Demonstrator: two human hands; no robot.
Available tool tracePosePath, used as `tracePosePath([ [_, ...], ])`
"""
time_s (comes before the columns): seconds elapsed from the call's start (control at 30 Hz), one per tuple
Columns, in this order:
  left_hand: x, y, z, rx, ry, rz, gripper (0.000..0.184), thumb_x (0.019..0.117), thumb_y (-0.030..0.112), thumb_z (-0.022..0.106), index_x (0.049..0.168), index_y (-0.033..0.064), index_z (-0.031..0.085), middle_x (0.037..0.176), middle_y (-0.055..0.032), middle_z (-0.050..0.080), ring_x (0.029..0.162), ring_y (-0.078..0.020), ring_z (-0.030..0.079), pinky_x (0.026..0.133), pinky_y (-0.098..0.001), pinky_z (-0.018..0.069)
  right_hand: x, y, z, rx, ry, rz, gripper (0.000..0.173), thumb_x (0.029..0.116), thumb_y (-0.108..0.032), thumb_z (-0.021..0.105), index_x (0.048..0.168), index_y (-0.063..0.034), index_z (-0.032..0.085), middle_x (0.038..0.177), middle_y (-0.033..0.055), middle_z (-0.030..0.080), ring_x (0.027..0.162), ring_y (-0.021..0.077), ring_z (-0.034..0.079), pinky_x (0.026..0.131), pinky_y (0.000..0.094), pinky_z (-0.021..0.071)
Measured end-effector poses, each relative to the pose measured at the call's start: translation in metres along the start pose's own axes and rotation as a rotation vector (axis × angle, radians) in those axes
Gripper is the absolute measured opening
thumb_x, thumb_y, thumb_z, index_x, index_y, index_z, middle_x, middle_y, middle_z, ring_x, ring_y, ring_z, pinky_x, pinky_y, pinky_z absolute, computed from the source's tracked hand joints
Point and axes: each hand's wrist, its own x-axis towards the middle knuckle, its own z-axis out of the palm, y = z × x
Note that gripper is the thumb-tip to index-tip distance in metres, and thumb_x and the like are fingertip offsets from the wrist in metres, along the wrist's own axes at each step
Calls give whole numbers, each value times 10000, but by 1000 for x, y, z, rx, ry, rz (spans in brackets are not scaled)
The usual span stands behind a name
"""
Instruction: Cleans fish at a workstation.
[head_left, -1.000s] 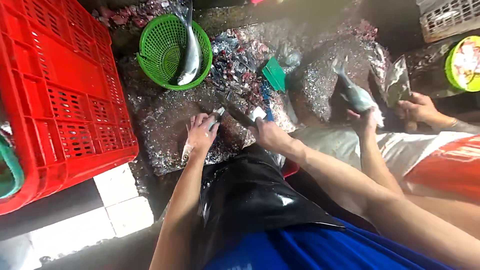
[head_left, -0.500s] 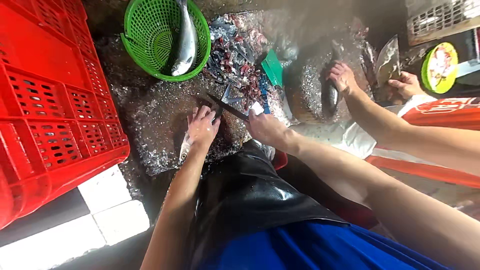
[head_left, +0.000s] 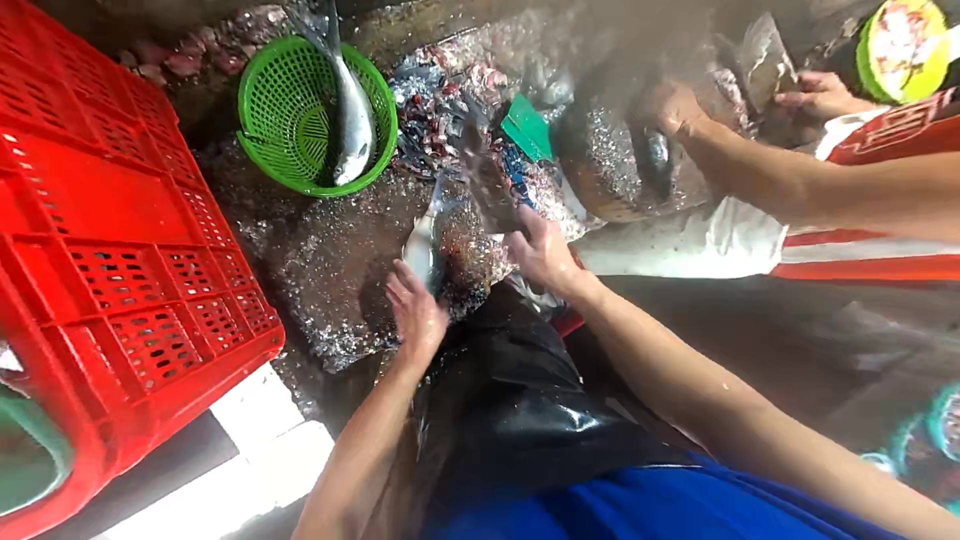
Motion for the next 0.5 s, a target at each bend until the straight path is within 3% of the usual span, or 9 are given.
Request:
tracePosePath([
  [0.07, 13, 26, 16, -14, 41, 11, 1163, 870, 465, 757, 1645, 39, 1, 1679, -319, 5, 1488, -551, 239, 1132, -710, 317, -4, 20, 0, 136, -26, 161, 333, 963, -242, 558, 1238, -66, 625, 948, 142, 709, 810, 278, 714, 735, 553, 588],
  [0.13, 62, 41, 23, 39, 162, 33, 1070, 901, 576, 627, 1666, 116, 35, 1706, -237, -117, 1506, -545, 178, 1096, -763, 253, -18, 38, 5, 248, -125, 249, 337, 1044, -325, 542, 1271, -79, 583, 944, 138, 692, 743, 260, 700, 676, 516, 597],
  [0.2, 127, 48, 9, 107, 271, -5, 966, 938, 583, 547, 1670, 157, 83, 1708, -232, -109, 1505, -558, 170, 1078, -793, 254, -36, 45, 14, 328, -259, 316, 356, 1084, -345, 515, 1308, -69, 528, 830, 156, 657, 560, 262, 649, 531, 479, 590],
  [0.27, 162, 46, -9, 207, 381, -49, 859, 986, 538, 485, 1668, 169, 115, 1717, -218, -56, 1521, -508, 193, 1094, -746, 287, -54, 45, 23, 313, -398, 370, 393, 1102, -342, 485, 1390, -76, 462, 780, 162, 643, 500, 258, 643, 494, 450, 602],
  [0.37, 131, 46, -15, 99, 488, 60, 739, 1042, 466, 438, 1647, 107, 210, 1726, -157, 98, 1536, -385, 256, 1172, -623, 298, -59, 39, 33, 239, -430, 302, 370, 1091, -334, 507, 1356, -77, 506, 851, 175, 675, 598, 289, 685, 561, 493, 604],
  [0.43, 89, 43, 9, 6, 349, 137, 668, 1089, 430, 360, 1644, 90, 214, 1714, -137, 185, 1534, -356, 282, 1203, -603, 272, -44, 38, 43, 187, -423, 201, 390, 1074, -313, 521, 1379, -70, 509, 983, 174, 702, 834, 323, 729, 742, 550, 611],
  [0.5, 60, 34, 42, 75, 269, 101, 631, 1093, 397, 278, 1669, 180, 140, 1738, -49, 122, 1548, -323, 264, 1182, -617, 300, -31, 38, 53, 124, -439, 167, 384, 1040, -277, 554, 1358, -67, 501, 999, 180, 701, 923, 364, 725, 794, 585, 594],
])
